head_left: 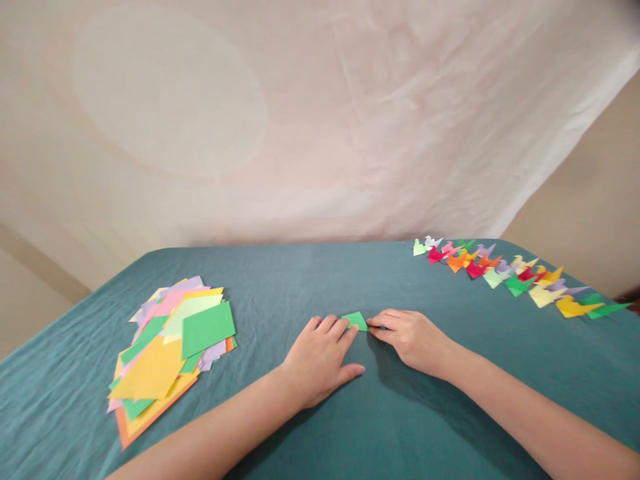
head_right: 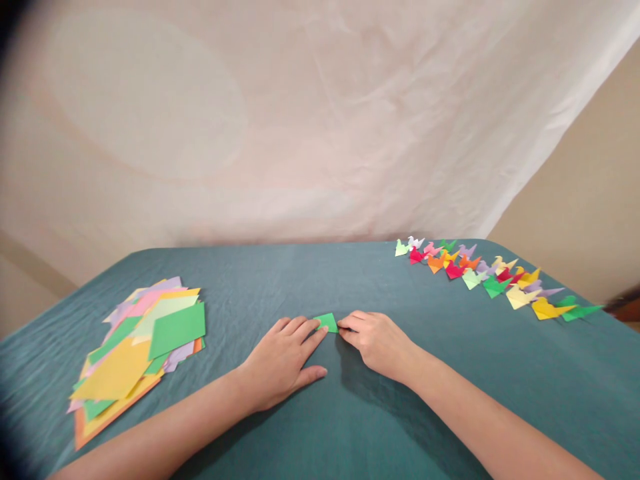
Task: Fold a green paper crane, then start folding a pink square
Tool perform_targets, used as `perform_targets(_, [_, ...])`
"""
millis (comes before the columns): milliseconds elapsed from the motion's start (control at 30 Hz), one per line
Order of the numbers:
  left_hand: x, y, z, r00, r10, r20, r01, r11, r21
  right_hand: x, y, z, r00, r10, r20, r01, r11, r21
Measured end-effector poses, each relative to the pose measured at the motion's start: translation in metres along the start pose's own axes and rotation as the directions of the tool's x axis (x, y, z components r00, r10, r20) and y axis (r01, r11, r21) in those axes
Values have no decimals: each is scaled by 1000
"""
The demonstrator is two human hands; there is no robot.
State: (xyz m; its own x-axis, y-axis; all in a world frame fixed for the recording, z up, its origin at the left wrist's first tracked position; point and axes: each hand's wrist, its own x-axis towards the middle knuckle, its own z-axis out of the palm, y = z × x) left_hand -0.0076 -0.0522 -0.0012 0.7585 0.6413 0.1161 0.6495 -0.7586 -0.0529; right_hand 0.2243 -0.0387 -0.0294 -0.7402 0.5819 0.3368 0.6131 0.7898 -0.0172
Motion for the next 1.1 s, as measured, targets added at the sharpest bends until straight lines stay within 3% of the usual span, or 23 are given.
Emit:
perform_targets(200, [1,0,1,1000,2,-8,-2,1000,-2,-4,4,1,989,96,-116,-77,984,162])
perform_targets(467, [0,1,-2,999,-12,-31,12,1000,-5,7,-14,7,995,72,-68,-69,997,46])
perform_targets(767, [0,0,0,998,-54,-39,54,998,11,10,-17,5,999,49,-8,-49,999,-20])
perform_targets(1100, [-1,-6,-10,997,-67,-43,70,995,74,15,-18,4,998,60,28,-58,996,-68])
